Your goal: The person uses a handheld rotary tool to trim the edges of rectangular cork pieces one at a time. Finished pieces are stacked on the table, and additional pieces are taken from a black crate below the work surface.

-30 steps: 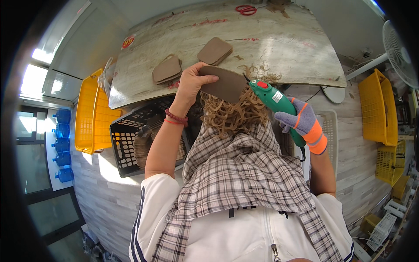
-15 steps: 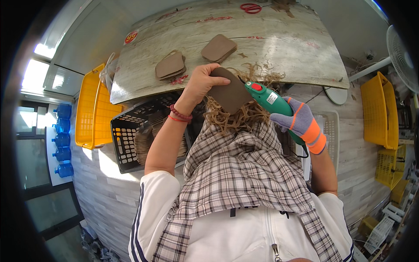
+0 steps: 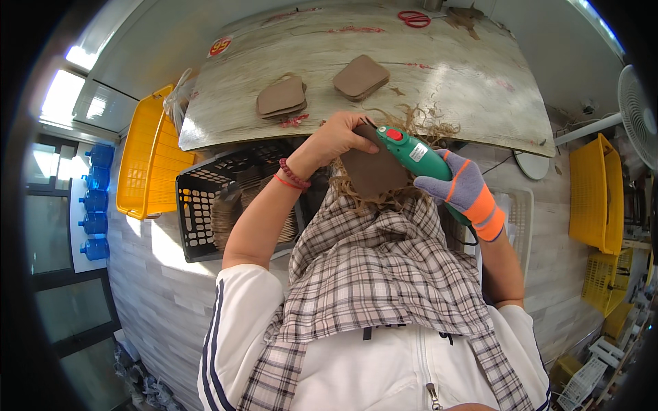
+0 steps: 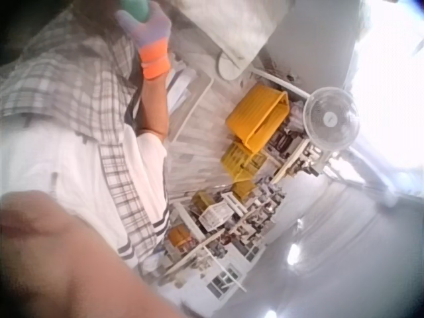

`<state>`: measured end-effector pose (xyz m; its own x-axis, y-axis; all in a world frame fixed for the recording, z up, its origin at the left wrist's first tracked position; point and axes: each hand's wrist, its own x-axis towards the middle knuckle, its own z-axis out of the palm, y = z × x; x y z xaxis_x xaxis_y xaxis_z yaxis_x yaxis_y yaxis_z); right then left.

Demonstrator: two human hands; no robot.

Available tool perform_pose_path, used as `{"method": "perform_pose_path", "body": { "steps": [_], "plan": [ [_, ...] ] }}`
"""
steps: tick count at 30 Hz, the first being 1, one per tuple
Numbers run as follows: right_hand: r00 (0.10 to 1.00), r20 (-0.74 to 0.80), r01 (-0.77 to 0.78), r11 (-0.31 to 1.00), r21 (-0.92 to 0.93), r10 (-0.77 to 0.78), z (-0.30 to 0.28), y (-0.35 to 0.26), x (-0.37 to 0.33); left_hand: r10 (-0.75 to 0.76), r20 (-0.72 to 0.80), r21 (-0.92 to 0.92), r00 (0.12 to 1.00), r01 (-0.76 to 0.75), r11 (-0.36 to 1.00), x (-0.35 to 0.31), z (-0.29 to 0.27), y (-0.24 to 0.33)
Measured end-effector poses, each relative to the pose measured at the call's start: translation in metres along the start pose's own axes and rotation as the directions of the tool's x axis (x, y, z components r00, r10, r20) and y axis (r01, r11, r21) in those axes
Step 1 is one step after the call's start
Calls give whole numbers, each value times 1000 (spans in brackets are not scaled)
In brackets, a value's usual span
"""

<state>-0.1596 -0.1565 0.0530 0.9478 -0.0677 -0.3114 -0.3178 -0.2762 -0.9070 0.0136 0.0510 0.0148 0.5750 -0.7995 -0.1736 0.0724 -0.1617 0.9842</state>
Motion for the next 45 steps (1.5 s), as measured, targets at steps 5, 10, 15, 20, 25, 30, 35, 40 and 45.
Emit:
{"method": "perform_pose_path", "body": {
  "steps": [5, 10, 15, 20, 25, 30, 35, 40, 45],
  "plan": [
    [991, -132, 6, 990, 142, 13, 2, 14, 3, 11, -431, -250, 902, -130, 960, -6, -90, -16],
    [980, -192, -29, 989, 144, 57, -12, 33, 3, -43, -809, -62, 586, -13, 998, 1, -200, -69],
    [964, -249, -44, 978, 204, 95, -16, 55, 0, 606, -560, 826, 565, 437, 356, 46, -155, -72],
    [947, -296, -80, 982, 170, 128, -14, 62, -2, 424, -454, 883, 784, 329, 336, 106, -81, -71],
    [940, -315, -96, 989, 112, 127, -15, 77, -10, 500, -456, 882, 737, 298, 364, 112, -60, -83],
    [936, -341, -35, 986, 166, 91, -12, 84, -11, 421, -551, 766, 721, 236, 598, 103, -39, -46],
    [932, -361, 42, 980, 197, 33, -12, 87, -6, 48, -615, -105, 787, -142, 984, 97, -27, -33],
    [903, -429, 57, 976, 211, 40, -13, 59, -5, 61, -618, -629, 784, -539, 559, 79, 38, -6],
    [897, -440, 86, 961, 264, 41, -7, 39, -9, 95, -616, -718, 782, -607, 341, 82, 73, 3]
  ]
}}
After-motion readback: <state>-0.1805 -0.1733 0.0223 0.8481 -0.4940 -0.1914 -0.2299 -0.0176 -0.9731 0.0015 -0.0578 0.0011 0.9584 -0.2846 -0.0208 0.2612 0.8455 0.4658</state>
